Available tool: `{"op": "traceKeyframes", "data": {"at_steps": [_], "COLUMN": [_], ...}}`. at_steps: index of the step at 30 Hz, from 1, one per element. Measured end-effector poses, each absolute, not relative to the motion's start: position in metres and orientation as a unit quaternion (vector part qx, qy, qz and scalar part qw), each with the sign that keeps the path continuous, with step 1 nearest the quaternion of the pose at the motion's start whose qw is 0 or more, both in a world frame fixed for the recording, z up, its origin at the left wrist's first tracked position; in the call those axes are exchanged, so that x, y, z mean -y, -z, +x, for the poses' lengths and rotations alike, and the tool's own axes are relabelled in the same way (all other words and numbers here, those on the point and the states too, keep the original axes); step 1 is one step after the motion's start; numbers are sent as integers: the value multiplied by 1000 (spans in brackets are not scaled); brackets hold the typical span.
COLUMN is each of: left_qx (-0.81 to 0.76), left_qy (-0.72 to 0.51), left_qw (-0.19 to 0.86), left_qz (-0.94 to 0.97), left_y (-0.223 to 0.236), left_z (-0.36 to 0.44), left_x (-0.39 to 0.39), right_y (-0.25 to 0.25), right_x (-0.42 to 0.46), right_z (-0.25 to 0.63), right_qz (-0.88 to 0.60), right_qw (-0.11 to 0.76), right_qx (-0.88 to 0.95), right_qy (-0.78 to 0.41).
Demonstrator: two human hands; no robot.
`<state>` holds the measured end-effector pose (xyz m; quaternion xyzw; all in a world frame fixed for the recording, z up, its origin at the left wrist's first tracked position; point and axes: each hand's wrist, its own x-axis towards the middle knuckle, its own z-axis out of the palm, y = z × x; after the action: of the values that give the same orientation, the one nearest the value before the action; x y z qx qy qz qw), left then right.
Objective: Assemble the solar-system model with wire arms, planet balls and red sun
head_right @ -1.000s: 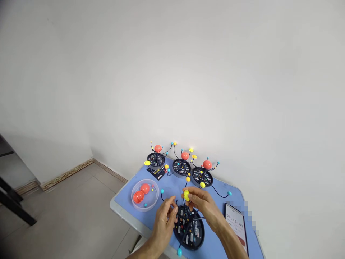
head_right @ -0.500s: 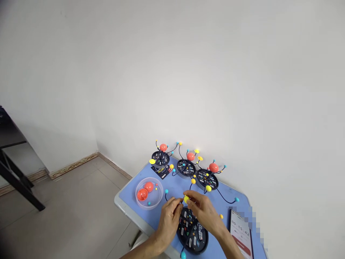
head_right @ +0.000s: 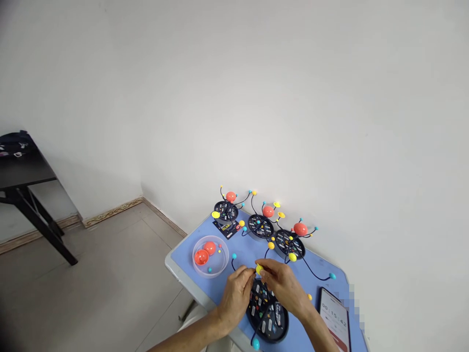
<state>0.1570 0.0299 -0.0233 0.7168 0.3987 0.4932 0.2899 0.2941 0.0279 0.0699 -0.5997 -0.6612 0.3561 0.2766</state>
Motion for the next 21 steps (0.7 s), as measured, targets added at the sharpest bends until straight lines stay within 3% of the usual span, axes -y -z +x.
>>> {"op": "traceKeyframes", "data": {"at_steps": [21], "left_qx": [-413], "left_qy": [-466], "left_qw": [264], "left_qz": [737], "left_y": [22], "left_z": [157], "left_x": [-31], "right_y": [-73], "right_x": [-35], "right_z": [293], "right_qz": [-619], "right_qw": [245], "right_qx": [664], "right_qy": [-341]}}
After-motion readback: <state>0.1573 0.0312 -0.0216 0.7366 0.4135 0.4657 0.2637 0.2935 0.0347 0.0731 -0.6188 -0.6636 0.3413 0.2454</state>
